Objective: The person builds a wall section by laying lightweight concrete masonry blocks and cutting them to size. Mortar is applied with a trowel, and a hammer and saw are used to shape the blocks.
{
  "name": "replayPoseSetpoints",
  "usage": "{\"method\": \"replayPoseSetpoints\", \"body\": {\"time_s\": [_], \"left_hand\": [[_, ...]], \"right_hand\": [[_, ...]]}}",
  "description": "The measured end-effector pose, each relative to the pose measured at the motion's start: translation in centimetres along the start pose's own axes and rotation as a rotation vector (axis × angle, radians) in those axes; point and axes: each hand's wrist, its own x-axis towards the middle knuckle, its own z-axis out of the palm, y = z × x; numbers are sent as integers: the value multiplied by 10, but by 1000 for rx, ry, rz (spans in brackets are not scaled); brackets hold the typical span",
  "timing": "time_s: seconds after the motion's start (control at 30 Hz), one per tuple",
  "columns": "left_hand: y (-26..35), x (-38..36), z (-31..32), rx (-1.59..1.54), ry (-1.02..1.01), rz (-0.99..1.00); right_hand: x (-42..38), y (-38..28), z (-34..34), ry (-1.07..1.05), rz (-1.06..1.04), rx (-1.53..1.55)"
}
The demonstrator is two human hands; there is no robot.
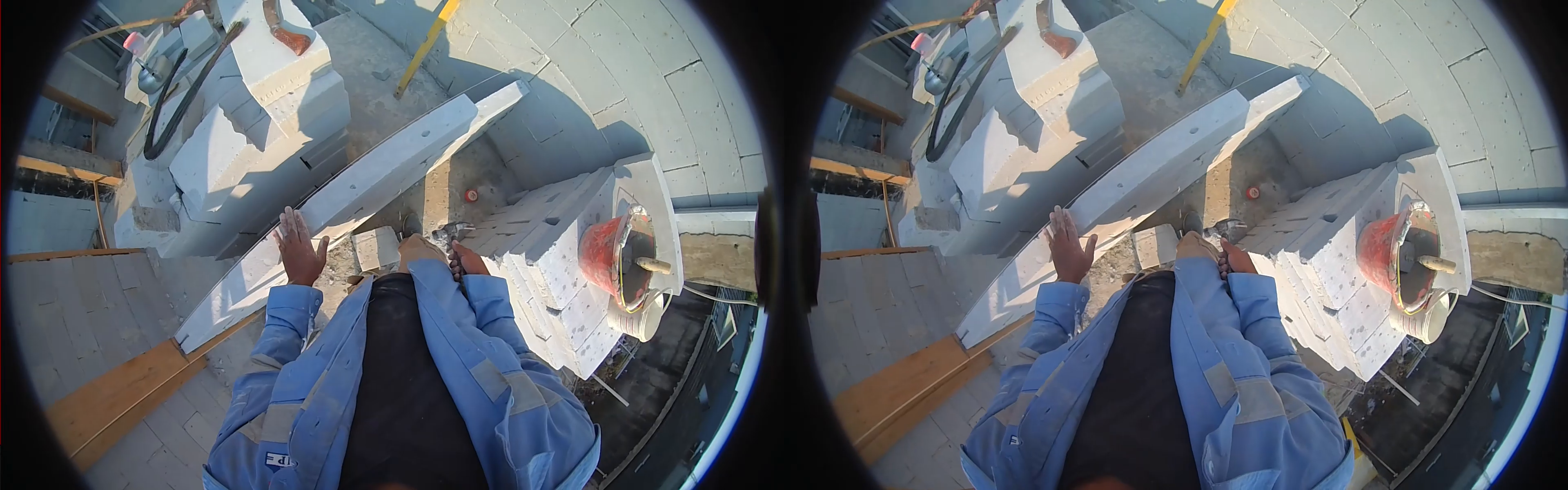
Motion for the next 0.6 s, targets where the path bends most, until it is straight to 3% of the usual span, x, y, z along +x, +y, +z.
{"method": "replayPoseSetpoints", "body": {"time_s": [0.1,0.27,0.47,0.6], "left_hand": [[2,-7,2,22,-145,45],[11,-3,-7,52,-180,26],[29,2,-8,123,-298,-149],[45,11,-8,223,-349,-249]], "right_hand": [[5,-9,-9,-25,23,173],[47,-47,-23,-186,164,581],[94,-114,-22,-86,56,652],[131,-163,-20,-244,134,854]]}}
